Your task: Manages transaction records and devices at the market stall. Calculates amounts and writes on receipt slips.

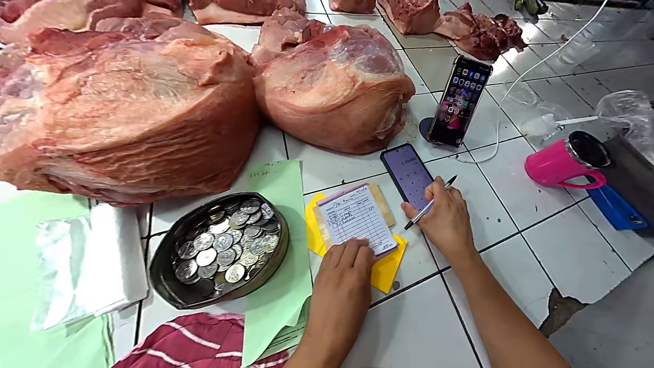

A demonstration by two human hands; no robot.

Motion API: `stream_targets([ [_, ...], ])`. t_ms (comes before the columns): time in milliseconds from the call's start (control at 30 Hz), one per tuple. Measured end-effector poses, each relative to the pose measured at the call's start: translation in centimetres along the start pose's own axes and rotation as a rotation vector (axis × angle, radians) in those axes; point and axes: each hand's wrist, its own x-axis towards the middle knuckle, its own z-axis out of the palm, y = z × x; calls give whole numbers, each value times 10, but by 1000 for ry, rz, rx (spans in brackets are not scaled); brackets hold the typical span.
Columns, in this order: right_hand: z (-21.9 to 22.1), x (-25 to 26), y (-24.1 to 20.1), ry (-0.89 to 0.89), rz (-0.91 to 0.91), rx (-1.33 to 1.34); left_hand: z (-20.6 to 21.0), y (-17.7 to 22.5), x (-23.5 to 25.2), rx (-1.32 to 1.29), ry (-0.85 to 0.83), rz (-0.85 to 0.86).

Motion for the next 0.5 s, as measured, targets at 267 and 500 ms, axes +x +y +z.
stream_targets([
  [267,-3,31,62,420,11,580,-1,2,-4,-15,-11,-10],
  [500,0,44,75,511,81,729,0,-3,-8,20,-30,-13],
])
